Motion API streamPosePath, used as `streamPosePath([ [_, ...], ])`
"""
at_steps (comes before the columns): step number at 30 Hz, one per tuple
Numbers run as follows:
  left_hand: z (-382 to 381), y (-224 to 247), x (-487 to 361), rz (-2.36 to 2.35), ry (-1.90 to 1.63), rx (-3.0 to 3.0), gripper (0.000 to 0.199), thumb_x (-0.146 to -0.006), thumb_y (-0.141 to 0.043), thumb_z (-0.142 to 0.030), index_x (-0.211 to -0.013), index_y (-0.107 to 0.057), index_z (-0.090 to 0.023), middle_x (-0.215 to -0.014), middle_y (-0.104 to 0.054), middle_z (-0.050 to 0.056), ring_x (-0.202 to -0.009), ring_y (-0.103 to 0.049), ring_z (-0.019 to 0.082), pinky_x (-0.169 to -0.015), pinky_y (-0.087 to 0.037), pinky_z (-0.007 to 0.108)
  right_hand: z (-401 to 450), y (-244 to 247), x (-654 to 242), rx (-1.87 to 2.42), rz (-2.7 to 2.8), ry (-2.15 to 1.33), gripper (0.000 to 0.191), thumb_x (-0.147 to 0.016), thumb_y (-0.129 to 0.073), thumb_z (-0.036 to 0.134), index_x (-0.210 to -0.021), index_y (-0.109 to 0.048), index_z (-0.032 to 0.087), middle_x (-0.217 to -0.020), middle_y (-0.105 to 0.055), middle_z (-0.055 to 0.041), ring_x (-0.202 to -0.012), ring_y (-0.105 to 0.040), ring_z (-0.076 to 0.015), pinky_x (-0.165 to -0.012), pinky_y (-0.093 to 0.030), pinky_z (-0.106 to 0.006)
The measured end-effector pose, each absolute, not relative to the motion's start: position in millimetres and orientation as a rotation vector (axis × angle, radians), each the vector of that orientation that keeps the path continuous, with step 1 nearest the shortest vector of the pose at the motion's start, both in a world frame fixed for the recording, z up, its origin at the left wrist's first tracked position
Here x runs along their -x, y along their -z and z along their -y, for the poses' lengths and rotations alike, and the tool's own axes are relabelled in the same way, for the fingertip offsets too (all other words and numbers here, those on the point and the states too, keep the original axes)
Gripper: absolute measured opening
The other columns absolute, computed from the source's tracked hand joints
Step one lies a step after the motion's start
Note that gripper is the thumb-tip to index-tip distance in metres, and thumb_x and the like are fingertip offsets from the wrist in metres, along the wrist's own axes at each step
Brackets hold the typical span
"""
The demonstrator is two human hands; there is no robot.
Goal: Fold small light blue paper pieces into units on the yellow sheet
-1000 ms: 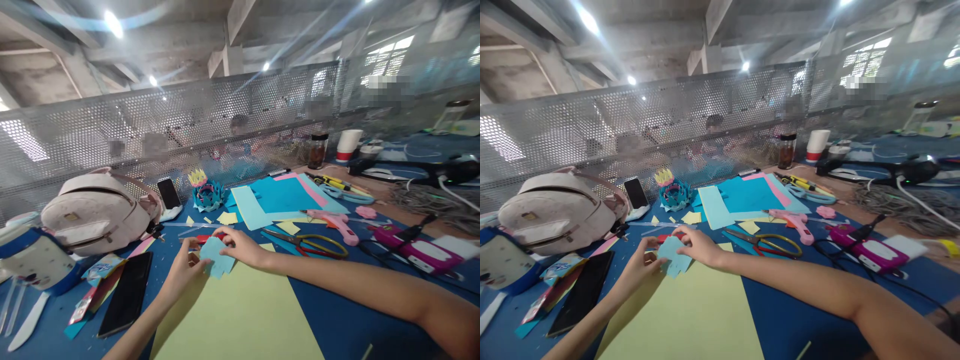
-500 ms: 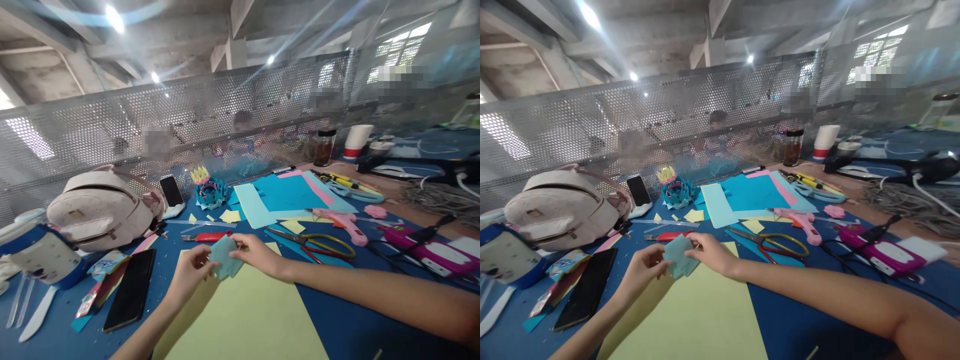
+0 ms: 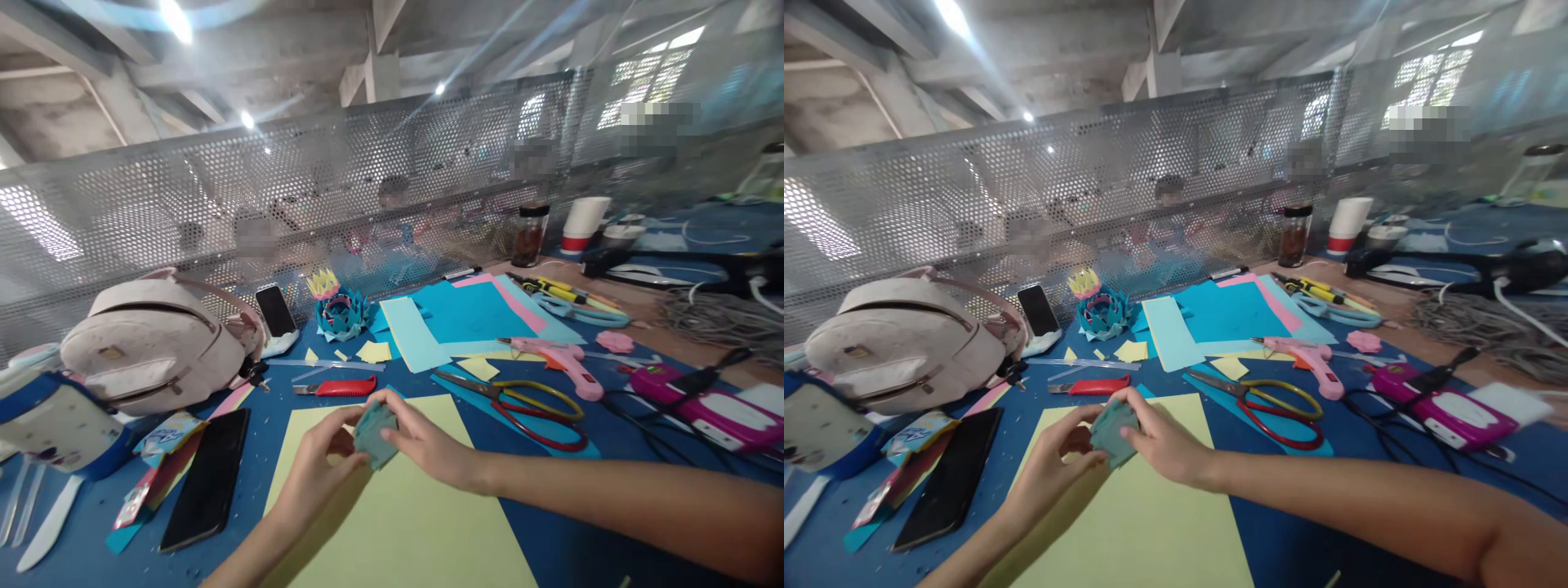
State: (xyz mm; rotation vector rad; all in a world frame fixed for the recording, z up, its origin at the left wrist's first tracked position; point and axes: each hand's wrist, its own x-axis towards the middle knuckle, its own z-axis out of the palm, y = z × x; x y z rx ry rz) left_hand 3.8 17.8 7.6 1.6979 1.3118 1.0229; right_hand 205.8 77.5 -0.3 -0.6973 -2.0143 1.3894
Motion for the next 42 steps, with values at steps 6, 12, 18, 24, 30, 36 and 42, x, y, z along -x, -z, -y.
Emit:
streamPosePath([
  [6,-16.9,-10.6,-0.3,-1.252,-1.041,-1.913,0.038,-0.085,-0.068,-0.02,-0.122,-0.065,-0.029,-0.107,-0.064,0.005,-0.068,-0.056,0.013,-0.063,-0.049,0.024,-76.9,-1.2,-206.7,0.687,2.048,-1.337,0.021,-0.093,-0.054,0.026,-0.114,-0.052,0.024,-0.106,-0.059,-0.0037,-0.095,-0.057,-0.0199,-0.083,-0.047,-0.03],
  [12,-16.8,-10.9,-1.3,-1.252,-1.017,-1.973,0.036,-0.091,-0.061,-0.023,-0.126,-0.064,-0.029,-0.107,-0.062,0.006,-0.068,-0.055,0.013,-0.067,-0.049,0.026,-74.5,0.8,-208.1,0.719,2.166,-1.275,0.024,-0.096,-0.052,0.027,-0.12,-0.051,0.024,-0.111,-0.062,-0.0053,-0.104,-0.057,-0.0223,-0.088,-0.045,-0.031],
  [18,-18.0,-3.7,-1.1,-1.283,-0.979,-1.779,0.057,-0.085,-0.062,-0.023,-0.14,-0.047,-0.028,-0.11,-0.059,0.006,-0.068,-0.054,0.013,-0.069,-0.05,0.028,-77.4,1.2,-209.7,0.787,2.215,-1.206,0.019,-0.099,-0.046,0.031,-0.116,-0.051,0.024,-0.111,-0.063,-0.0056,-0.101,-0.059,-0.0231,-0.087,-0.046,-0.033],
  [24,-15.7,-7.1,-11.0,-1.344,-0.972,-1.587,0.039,-0.076,-0.061,-0.02,-0.114,-0.055,-0.021,-0.098,-0.06,0.004,-0.069,-0.056,0.014,-0.066,-0.047,0.026,-76.5,0.9,-209.5,0.687,2.28,-1.189,0.024,-0.099,-0.045,0.026,-0.122,-0.047,0.023,-0.122,-0.059,-0.0089,-0.111,-0.056,-0.023,-0.093,-0.045,-0.034],
  [30,-14.6,-3.0,-19.2,-1.311,-1.034,-1.441,0.019,-0.076,-0.064,-0.023,-0.086,-0.048,-0.02,-0.077,-0.056,-0.001,-0.069,-0.054,0.014,-0.061,-0.04,0.023,-77.2,3.9,-208.4,0.711,2.281,-1.183,0.022,-0.096,-0.05,0.023,-0.118,-0.047,0.024,-0.11,-0.061,-0.0059,-0.097,-0.058,-0.0204,-0.084,-0.046,-0.031],
  [36,-19.8,1.3,-15.4,-1.27,-1.033,-1.381,0.031,-0.079,-0.067,-0.046,-0.084,-0.052,-0.019,-0.067,-0.055,-0.002,-0.059,-0.055,0.013,-0.057,-0.041,0.023,-85.4,4.1,-205.9,0.835,1.923,-1.366,0.032,-0.079,-0.074,0.026,-0.103,-0.053,0.023,-0.082,-0.058,0.003,-0.073,-0.057,-0.0141,-0.063,-0.044,-0.023],
  [42,-18.3,2.0,-15.2,-1.271,-0.995,-1.392,0.035,-0.079,-0.069,-0.048,-0.084,-0.062,-0.015,-0.063,-0.058,0.0,-0.054,-0.054,0.012,-0.054,-0.041,0.023,-90.6,3.9,-203.8,0.871,1.756,-1.415,0.048,-0.064,-0.084,0.052,-0.071,-0.051,0.018,-0.064,-0.054,0.0042,-0.06,-0.05,-0.0117,-0.057,-0.039,-0.024],
])
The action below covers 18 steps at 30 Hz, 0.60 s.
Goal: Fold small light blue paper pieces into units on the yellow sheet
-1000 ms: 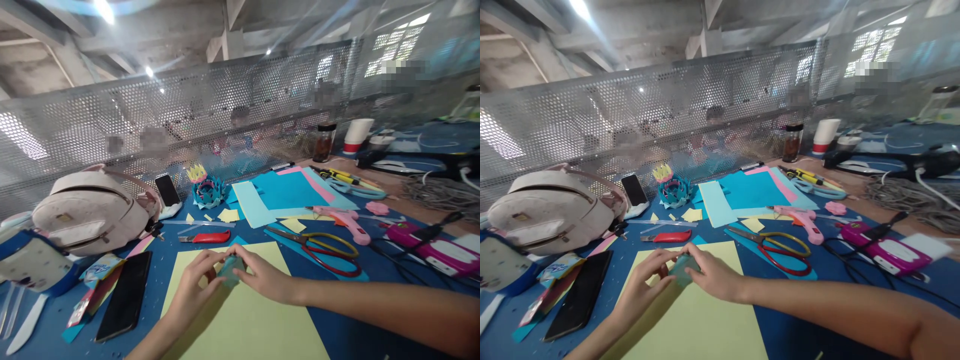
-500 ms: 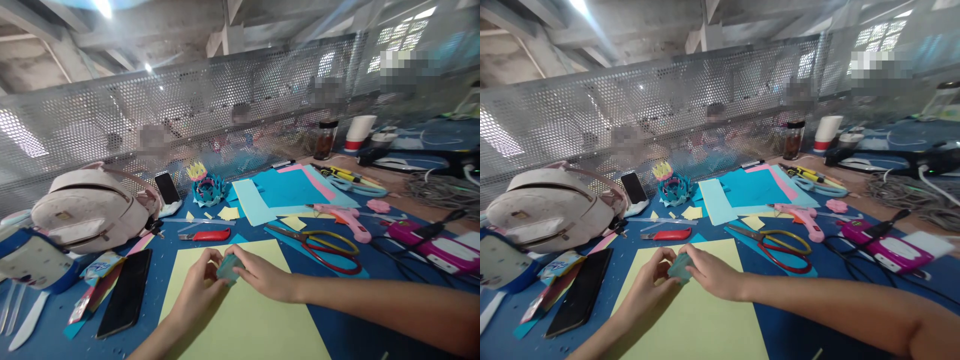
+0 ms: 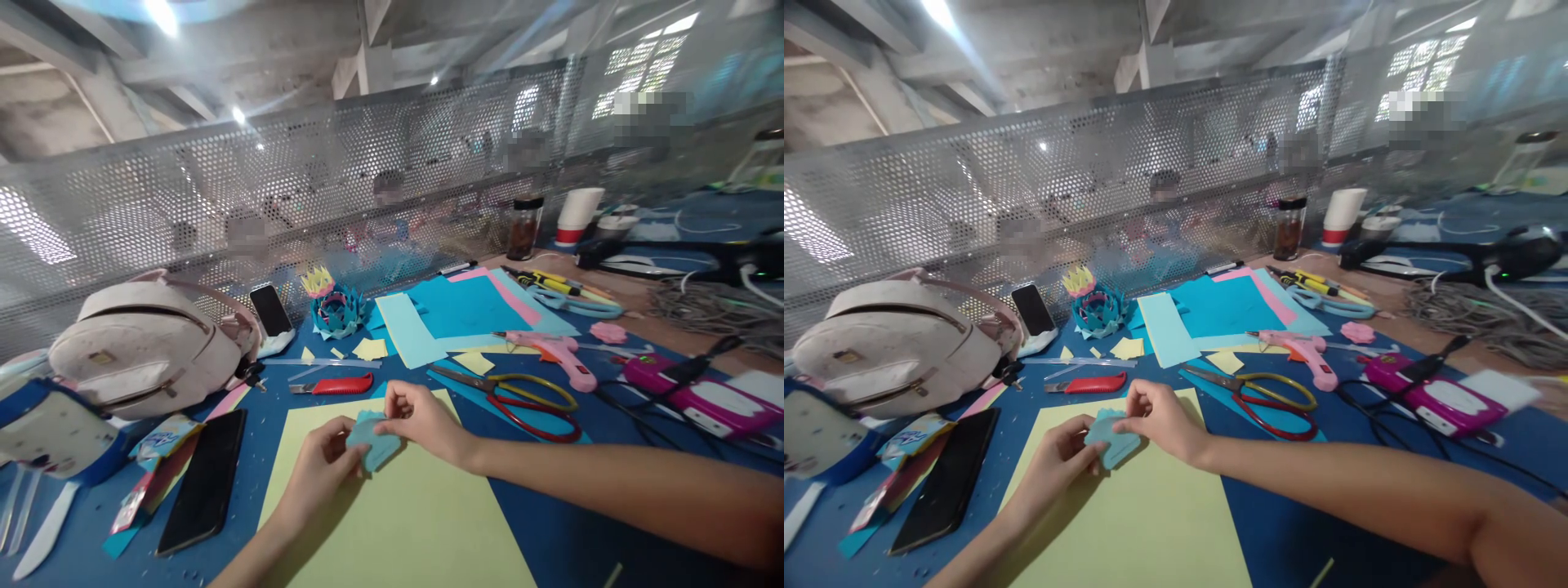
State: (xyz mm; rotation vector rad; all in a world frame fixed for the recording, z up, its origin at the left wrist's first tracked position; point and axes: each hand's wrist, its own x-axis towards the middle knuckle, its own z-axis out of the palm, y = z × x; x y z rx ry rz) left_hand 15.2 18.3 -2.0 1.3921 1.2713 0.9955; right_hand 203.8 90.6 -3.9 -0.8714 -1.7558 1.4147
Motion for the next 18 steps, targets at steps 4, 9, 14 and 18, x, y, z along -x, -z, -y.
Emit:
streamPosePath([
  [4,-18.8,1.7,-12.9,-1.283,-0.976,-1.416,0.035,-0.081,-0.068,-0.048,-0.081,-0.063,-0.014,-0.059,-0.056,-0.001,-0.05,-0.051,0.011,-0.051,-0.039,0.022,-90.9,5.9,-202.6,0.88,1.692,-1.533,0.053,-0.057,-0.087,0.055,-0.07,-0.051,0.018,-0.06,-0.055,0.0039,-0.056,-0.049,-0.0114,-0.052,-0.036,-0.023],
  [9,-20.2,-0.8,-9.2,-1.305,-0.957,-1.442,0.034,-0.082,-0.067,-0.048,-0.08,-0.063,-0.014,-0.055,-0.049,-0.005,-0.045,-0.045,0.009,-0.046,-0.034,0.02,-91.4,5.8,-202.4,0.818,1.658,-1.581,0.052,-0.06,-0.085,0.056,-0.073,-0.052,0.018,-0.058,-0.052,0.0061,-0.055,-0.045,-0.01,-0.051,-0.034,-0.022],
  [14,-24.5,1.4,-1.5,-1.317,-0.927,-1.466,0.038,-0.082,-0.064,-0.053,-0.081,-0.061,-0.015,-0.057,-0.048,-0.005,-0.043,-0.042,0.008,-0.044,-0.031,0.019,-93.0,4.4,-203.7,0.782,1.752,-1.493,0.048,-0.07,-0.077,0.059,-0.063,-0.058,0.016,-0.064,-0.055,0.0009,-0.063,-0.051,-0.014,-0.059,-0.04,-0.026],
  [18,-27.6,5.2,2.9,-1.329,-0.901,-1.5,0.042,-0.082,-0.06,-0.058,-0.082,-0.059,-0.015,-0.061,-0.049,-0.004,-0.044,-0.04,0.008,-0.044,-0.031,0.02,-93.5,4.1,-205.5,0.716,1.893,-1.384,0.038,-0.086,-0.067,0.053,-0.074,-0.072,0.017,-0.103,-0.062,-0.0062,-0.081,-0.057,-0.0164,-0.068,-0.043,-0.027],
])
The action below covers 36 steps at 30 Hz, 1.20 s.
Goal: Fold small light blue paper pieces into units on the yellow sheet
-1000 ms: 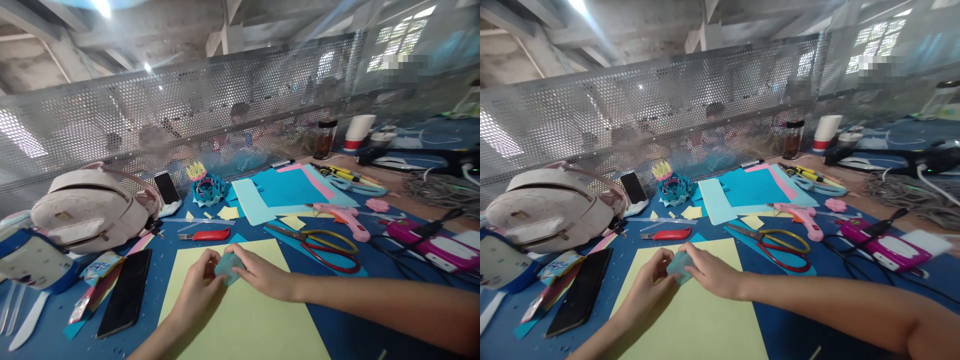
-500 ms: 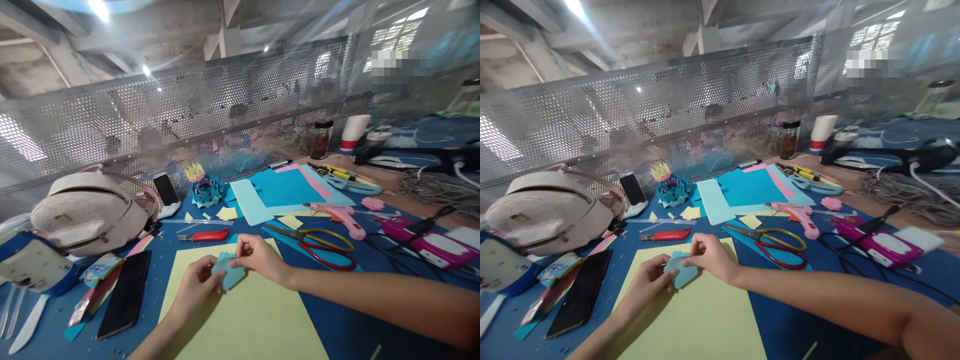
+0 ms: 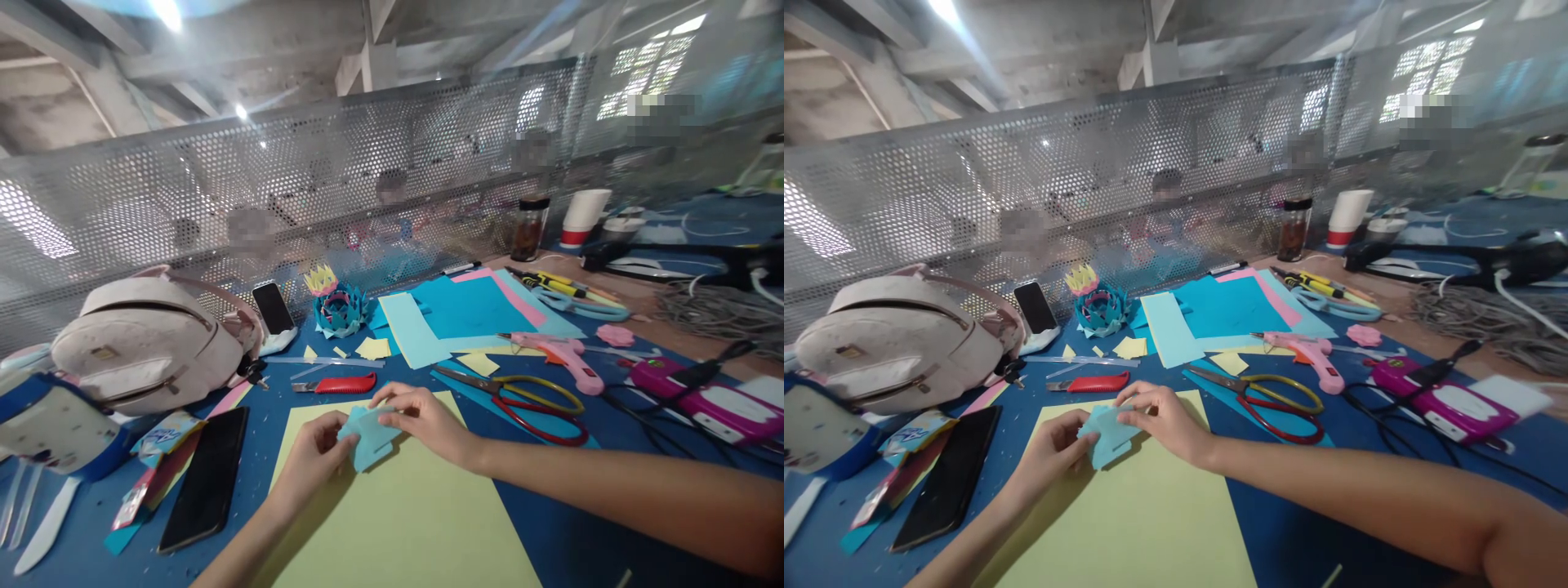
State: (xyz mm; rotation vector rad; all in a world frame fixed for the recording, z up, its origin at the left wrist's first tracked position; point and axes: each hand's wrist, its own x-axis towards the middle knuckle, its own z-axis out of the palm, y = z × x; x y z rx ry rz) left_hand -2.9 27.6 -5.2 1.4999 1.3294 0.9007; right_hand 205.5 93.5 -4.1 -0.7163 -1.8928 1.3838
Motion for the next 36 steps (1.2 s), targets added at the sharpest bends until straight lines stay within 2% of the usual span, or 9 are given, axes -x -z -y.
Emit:
streamPosePath([
  [5,-32.9,-3.0,16.2,-1.385,-0.824,-1.641,0.035,-0.084,-0.058,-0.049,-0.083,-0.062,-0.014,-0.071,-0.056,0.0,-0.058,-0.048,0.011,-0.054,-0.036,0.021,-92.5,3.4,-206.7,0.727,1.922,-1.289,0.04,-0.091,-0.059,0.054,-0.081,-0.072,0.017,-0.092,-0.052,-0.0033,-0.079,-0.052,-0.0151,-0.067,-0.042,-0.025],
  [12,-39.1,-32.6,66.3,-1.661,-0.675,-1.889,0.028,-0.078,-0.062,-0.03,-0.101,-0.071,-0.016,-0.07,-0.062,0.002,-0.063,-0.054,0.019,-0.06,-0.041,0.027,-93.1,4.9,-207.0,0.834,1.861,-1.365,0.033,-0.093,-0.057,0.046,-0.117,-0.061,0.023,-0.077,-0.053,0.001,-0.066,-0.047,-0.0139,-0.057,-0.038,-0.023],
  [15,-36.0,-37.4,64.0,-1.671,-0.674,-1.993,0.026,-0.079,-0.061,-0.027,-0.101,-0.071,-0.019,-0.094,-0.069,0.008,-0.085,-0.061,0.025,-0.077,-0.046,0.035,-92.4,8.8,-206.7,0.815,1.916,-1.386,0.026,-0.093,-0.056,0.036,-0.116,-0.059,0.024,-0.087,-0.061,-0.0006,-0.071,-0.052,-0.0144,-0.062,-0.04,-0.024],
  [17,-31.9,-37.0,50.3,-1.656,-0.743,-2.061,0.025,-0.083,-0.059,-0.028,-0.105,-0.068,-0.02,-0.118,-0.064,0.011,-0.11,-0.056,0.03,-0.095,-0.041,0.041,-90.5,10.6,-206.2,0.812,1.965,-1.382,0.024,-0.092,-0.057,0.031,-0.115,-0.058,0.024,-0.092,-0.064,-0.0014,-0.075,-0.056,-0.0149,-0.065,-0.042,-0.024],
  [18,-29.2,-36.0,41.0,-1.644,-0.781,-2.088,0.025,-0.087,-0.057,-0.031,-0.109,-0.066,-0.021,-0.119,-0.064,0.011,-0.113,-0.055,0.029,-0.097,-0.04,0.042,-89.2,10.8,-205.9,0.816,1.992,-1.38,0.024,-0.091,-0.058,0.029,-0.115,-0.057,0.024,-0.091,-0.064,-0.001,-0.075,-0.056,-0.0149,-0.065,-0.042,-0.024],
  [22,-17.6,-29.2,4.0,-1.511,-0.858,-1.973,0.018,-0.088,-0.058,-0.023,-0.105,-0.061,-0.02,-0.091,-0.069,0.004,-0.086,-0.064,0.021,-0.082,-0.046,0.033,-82.1,3.8,-205.5,0.762,2.139,-1.373,0.028,-0.088,-0.061,0.023,-0.115,-0.055,0.023,-0.079,-0.062,0.0028,-0.067,-0.054,-0.0128,-0.062,-0.039,-0.022],
  [27,-9.8,-20.8,-15.3,-1.499,-0.802,-1.958,0.014,-0.078,-0.064,-0.009,-0.085,-0.06,-0.019,-0.079,-0.066,-0.002,-0.076,-0.063,0.017,-0.072,-0.045,0.026,-76.0,-15.4,-211.2,0.697,2.363,-1.334,0.026,-0.085,-0.064,0.017,-0.109,-0.054,0.02,-0.076,-0.059,0.004,-0.065,-0.051,-0.0117,-0.061,-0.038,-0.021],
  [32,-2.0,-10.4,-22.0,-1.498,-0.751,-1.995,0.017,-0.076,-0.066,-0.003,-0.081,-0.064,-0.019,-0.078,-0.068,-0.001,-0.075,-0.062,0.018,-0.074,-0.042,0.029,-76.3,-14.6,-224.1,0.672,2.57,-1.068,0.016,-0.082,-0.068,0.013,-0.097,-0.061,0.017,-0.079,-0.06,0.0008,-0.068,-0.056,-0.013,-0.06,-0.04,-0.021],
  [36,7.7,0.9,-25.7,-1.416,-0.849,-2.327,0.018,-0.087,-0.055,-0.003,-0.084,-0.064,-0.018,-0.08,-0.067,0.002,-0.075,-0.06,0.02,-0.073,-0.042,0.034,-77.7,-1.3,-234.1,0.408,2.647,-0.755,0.009,-0.093,-0.057,0.017,-0.099,-0.064,0.016,-0.089,-0.066,-0.0053,-0.082,-0.06,-0.0169,-0.071,-0.046,-0.025],
])
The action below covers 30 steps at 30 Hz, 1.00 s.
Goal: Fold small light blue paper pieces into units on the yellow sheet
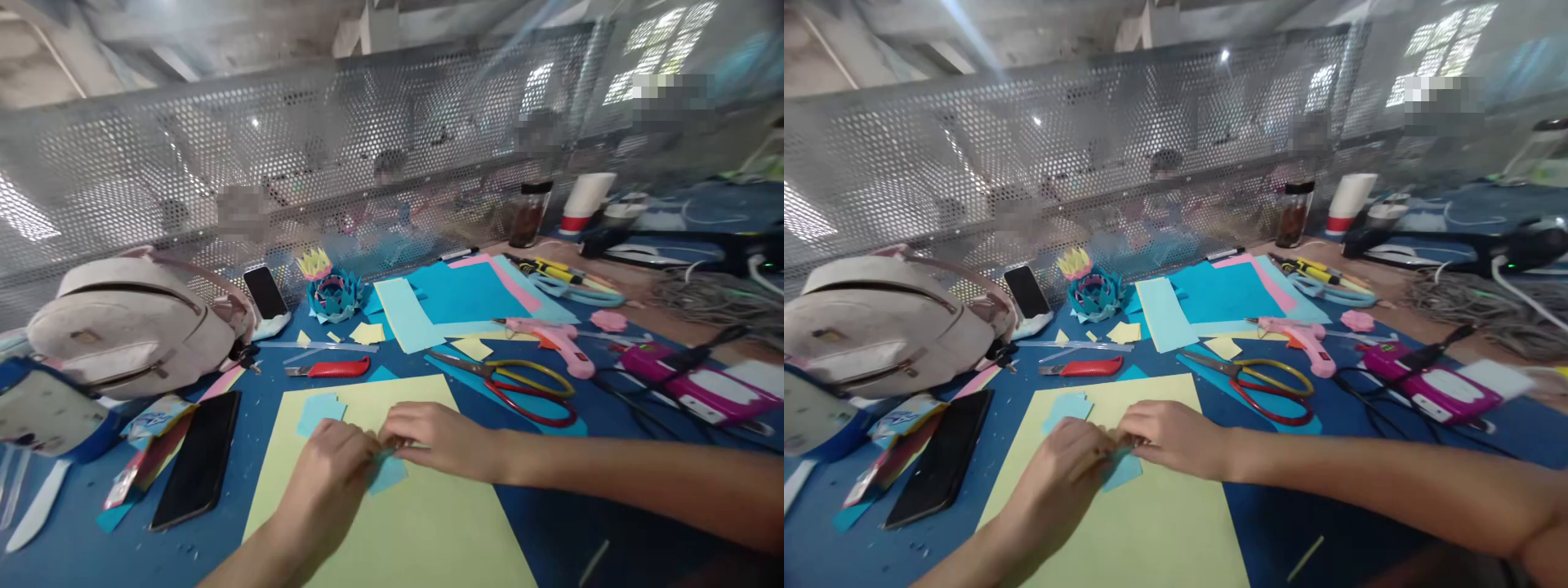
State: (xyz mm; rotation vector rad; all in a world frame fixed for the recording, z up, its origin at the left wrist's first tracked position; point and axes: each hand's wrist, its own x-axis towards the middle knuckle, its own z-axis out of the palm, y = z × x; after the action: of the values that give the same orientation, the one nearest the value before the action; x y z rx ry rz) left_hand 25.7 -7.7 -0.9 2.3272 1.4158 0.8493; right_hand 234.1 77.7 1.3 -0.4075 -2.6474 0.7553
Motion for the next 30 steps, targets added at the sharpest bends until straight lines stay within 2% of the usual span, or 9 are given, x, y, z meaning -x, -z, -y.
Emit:
streamPosePath([
  [4,16.4,5.2,-19.1,-1.142,-0.939,-2.724,0.018,-0.094,-0.051,-0.008,-0.106,-0.064,-0.011,-0.092,-0.07,0.01,-0.081,-0.063,0.022,-0.074,-0.048,0.036,-79.7,6.0,-240.6,0.124,2.666,-0.512,0.027,-0.102,-0.038,0.014,-0.108,-0.064,0.015,-0.102,-0.07,-0.0095,-0.093,-0.061,-0.0174,-0.081,-0.048,-0.027],
  [8,18.8,8.3,-7.3,-0.994,-0.897,-2.974,0.035,-0.103,-0.032,-0.009,-0.116,-0.063,-0.004,-0.107,-0.072,0.015,-0.097,-0.065,0.024,-0.09,-0.05,0.038,-83.0,5.8,-243.2,0.023,2.675,-0.464,0.03,-0.103,-0.035,0.014,-0.116,-0.063,0.013,-0.111,-0.07,-0.0106,-0.1,-0.063,-0.0175,-0.087,-0.05,-0.028],
  [11,17.2,15.8,-3.0,-0.966,-0.94,-3.054,0.039,-0.104,-0.028,-0.01,-0.116,-0.065,-0.005,-0.112,-0.072,0.014,-0.103,-0.065,0.023,-0.095,-0.048,0.037,-85.3,5.6,-243.7,-0.013,2.676,-0.475,0.033,-0.104,-0.034,0.016,-0.121,-0.062,0.012,-0.113,-0.07,-0.0111,-0.104,-0.063,-0.0182,-0.09,-0.051,-0.03],
  [16,14.7,23.8,-5.5,-1.025,-1.07,-2.96,0.032,-0.102,-0.038,-0.008,-0.106,-0.07,-0.009,-0.104,-0.073,0.011,-0.099,-0.065,0.021,-0.092,-0.051,0.035,-85.3,7.8,-243.7,-0.011,2.665,-0.485,0.034,-0.103,-0.035,0.015,-0.121,-0.063,0.011,-0.114,-0.07,-0.0118,-0.105,-0.063,-0.0172,-0.092,-0.052,-0.03],
  [19,14.9,23.3,-5.9,-1.052,-1.035,-2.905,0.028,-0.101,-0.041,-0.008,-0.106,-0.069,-0.009,-0.1,-0.073,0.01,-0.097,-0.065,0.02,-0.094,-0.051,0.034,-84.6,8.8,-243.7,-0.031,2.662,-0.463,0.03,-0.102,-0.042,0.022,-0.119,-0.064,0.012,-0.113,-0.071,-0.0105,-0.107,-0.063,-0.0171,-0.092,-0.052,-0.03],
  [22,15.4,23.0,-3.1,-1.041,-0.969,-2.883,0.026,-0.1,-0.043,-0.009,-0.109,-0.068,-0.008,-0.101,-0.071,0.01,-0.098,-0.064,0.021,-0.095,-0.051,0.034,-85.2,7.0,-243.6,-0.031,2.68,-0.404,0.026,-0.103,-0.047,0.028,-0.117,-0.066,0.015,-0.114,-0.071,-0.0084,-0.111,-0.063,-0.0165,-0.09,-0.052,-0.029],
  [26,16.8,23.9,1.2,-1.018,-0.9,-2.87,0.032,-0.102,-0.037,-0.01,-0.119,-0.064,-0.007,-0.105,-0.07,0.013,-0.104,-0.063,0.022,-0.097,-0.05,0.036,-87.1,2.4,-242.9,-0.041,2.693,-0.317,0.024,-0.103,-0.046,0.018,-0.113,-0.067,0.016,-0.113,-0.072,-0.0066,-0.111,-0.063,-0.0154,-0.088,-0.052,-0.027],
  [30,18.7,23.1,3.4,-1.016,-0.825,-2.834,0.037,-0.105,-0.031,-0.013,-0.123,-0.062,-0.006,-0.111,-0.069,0.015,-0.11,-0.061,0.023,-0.099,-0.048,0.038,-88.4,1.1,-242.9,-0.044,2.698,-0.308,0.028,-0.104,-0.042,0.018,-0.111,-0.068,0.016,-0.11,-0.073,-0.0069,-0.111,-0.063,-0.0144,-0.09,-0.052,-0.026],
])
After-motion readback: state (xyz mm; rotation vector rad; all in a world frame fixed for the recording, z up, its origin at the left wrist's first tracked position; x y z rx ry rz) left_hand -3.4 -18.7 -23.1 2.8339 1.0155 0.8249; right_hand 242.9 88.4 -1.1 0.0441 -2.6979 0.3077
